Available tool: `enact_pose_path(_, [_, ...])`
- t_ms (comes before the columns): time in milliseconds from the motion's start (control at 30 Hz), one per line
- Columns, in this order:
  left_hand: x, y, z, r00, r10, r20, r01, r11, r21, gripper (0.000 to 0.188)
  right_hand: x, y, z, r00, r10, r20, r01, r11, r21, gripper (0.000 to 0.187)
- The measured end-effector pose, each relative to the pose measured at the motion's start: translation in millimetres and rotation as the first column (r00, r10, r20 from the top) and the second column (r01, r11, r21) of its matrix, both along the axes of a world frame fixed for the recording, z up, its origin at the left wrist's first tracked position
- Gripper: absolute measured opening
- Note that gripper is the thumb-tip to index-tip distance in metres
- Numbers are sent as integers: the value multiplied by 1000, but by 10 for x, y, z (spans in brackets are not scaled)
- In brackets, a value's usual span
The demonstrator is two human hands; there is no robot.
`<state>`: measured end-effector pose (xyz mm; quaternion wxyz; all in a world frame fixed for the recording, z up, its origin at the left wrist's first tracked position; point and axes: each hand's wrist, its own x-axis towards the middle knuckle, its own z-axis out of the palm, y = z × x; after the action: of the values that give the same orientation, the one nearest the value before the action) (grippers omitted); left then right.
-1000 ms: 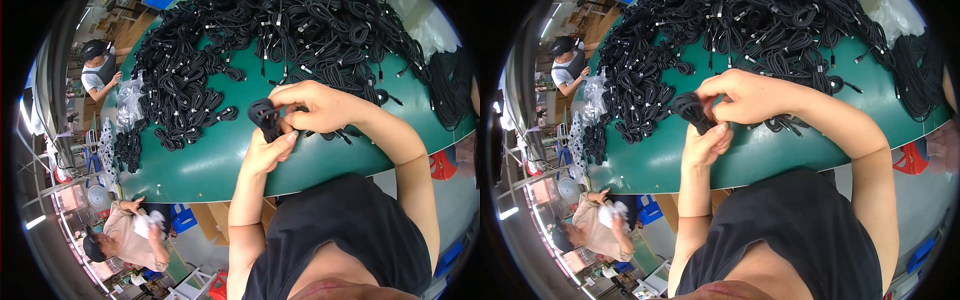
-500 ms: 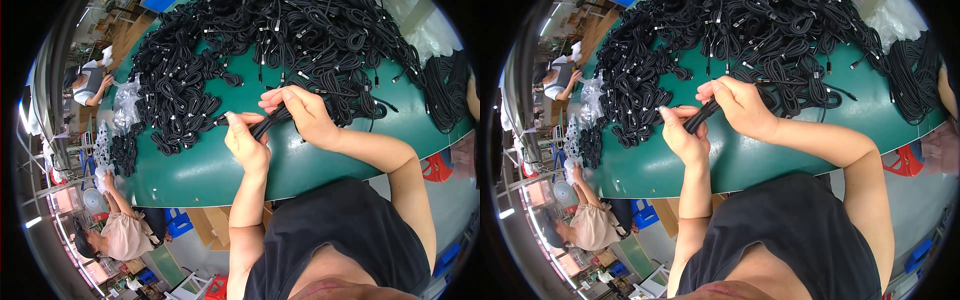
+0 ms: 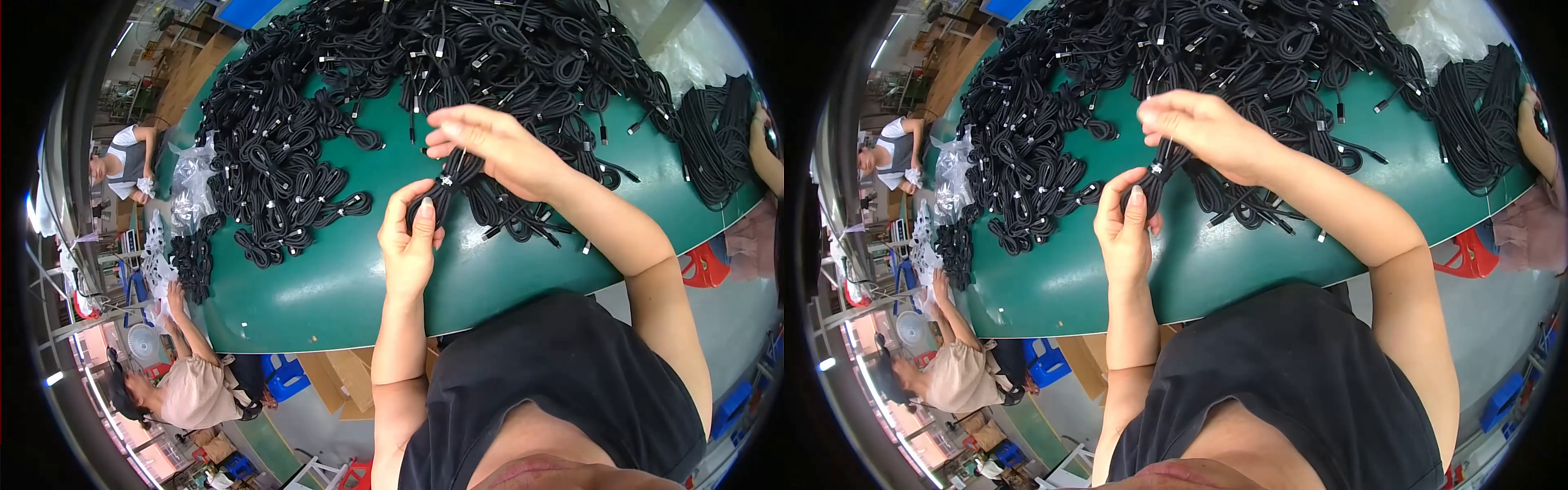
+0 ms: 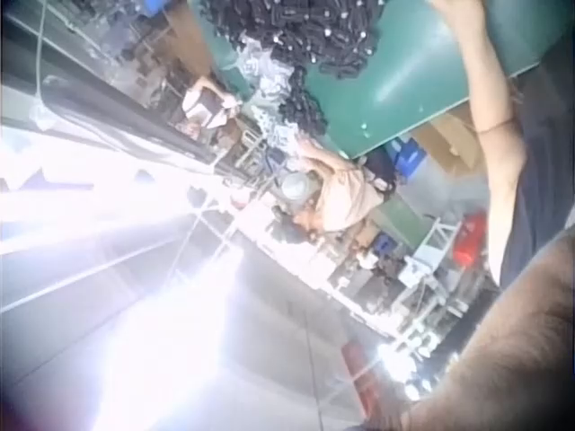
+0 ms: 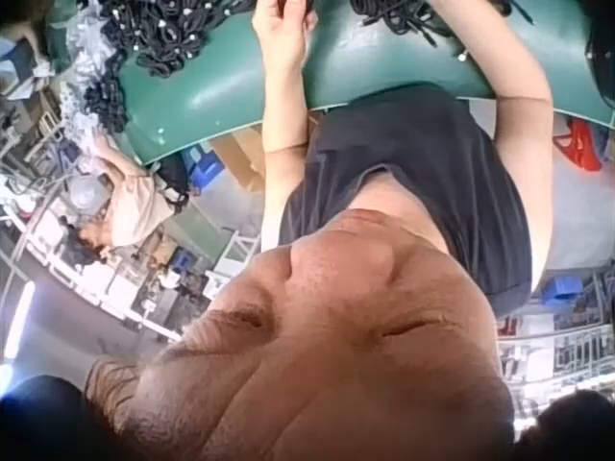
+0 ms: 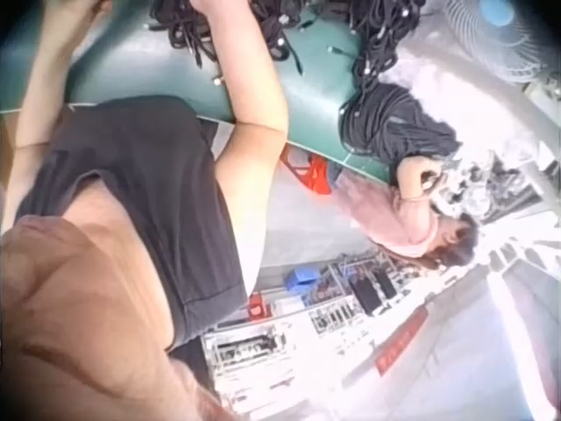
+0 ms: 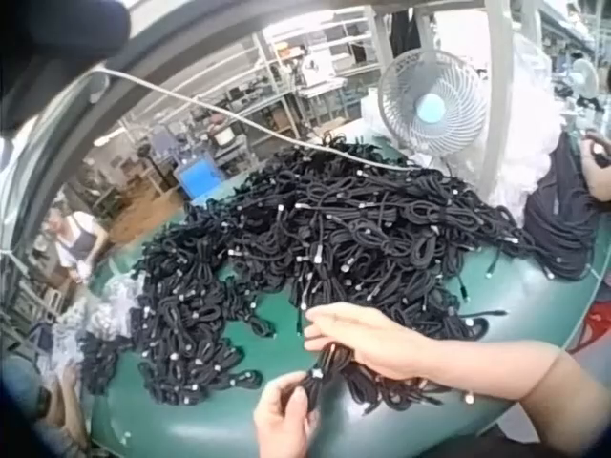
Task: The person is bundling and securing black electronic cables using wire ties on an assembly line.
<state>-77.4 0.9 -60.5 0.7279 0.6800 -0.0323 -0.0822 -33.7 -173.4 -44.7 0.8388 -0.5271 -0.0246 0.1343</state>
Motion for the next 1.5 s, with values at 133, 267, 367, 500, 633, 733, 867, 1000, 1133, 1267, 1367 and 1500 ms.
enact_pose_path(133, [-16, -57, -64, 996, -21, 84, 26, 998, -54, 32, 2, 25, -50, 991, 27, 131, -6, 987, -160, 30])
enact_pose_path(267, [-12, -102, -61, 958, -252, -138, 191, 917, -349, 42, -46, 18, -10, 982, -39, 183, 68, 986, -155, 26])
enact_pose_path(367, [45, -32, -52, 873, -418, -252, 203, 780, -592, 45, -27, 27, -32, 977, -50, 206, 95, 972, -215, 30])
enact_pose_path(500, [37, -68, -103, 945, -275, -178, 126, 809, -575, 47, 5, 3, -38, 965, -134, 224, 218, 885, -411, 37])
enact_pose_path(633, [81, -45, -130, 961, -224, -163, 68, 762, -643, 49, -11, -28, -88, 994, 110, 14, -90, 876, -474, 29])
enact_pose_path(733, [100, 4, -162, 948, -269, -171, 90, 740, -666, 48, -54, 68, -154, 988, 93, 125, -55, 959, -277, 24])
enact_pose_path(867, [74, -32, -147, 959, -214, -186, 79, 832, -549, 43, -41, 67, -197, 989, 69, 132, -14, 926, -376, 22])
enact_pose_path(1000, [68, 11, -147, 943, -290, -164, 141, 794, -592, 42, -49, 62, -170, 982, 137, 133, -54, 866, -497, 17])
enact_pose_path(1133, [38, -20, -92, 970, -206, -131, 125, 880, -458, 44, -25, -22, 3, 961, 166, 222, -69, 918, -391, 36])
enact_pose_path(1267, [61, 20, -195, 971, -112, 213, 89, 989, 118, 41, -45, -60, 41, 959, 44, 281, 56, 939, -339, 31])
enact_pose_path(1367, [56, -17, -177, 863, -188, 470, -27, 910, 414, 47, -45, -69, -8, 960, 34, 279, 79, 919, -385, 30])
enact_pose_path(1500, [26, -10, -153, 986, -61, 153, 77, 992, -96, 42, -76, -64, 103, 965, -23, 260, 124, 916, -381, 26])
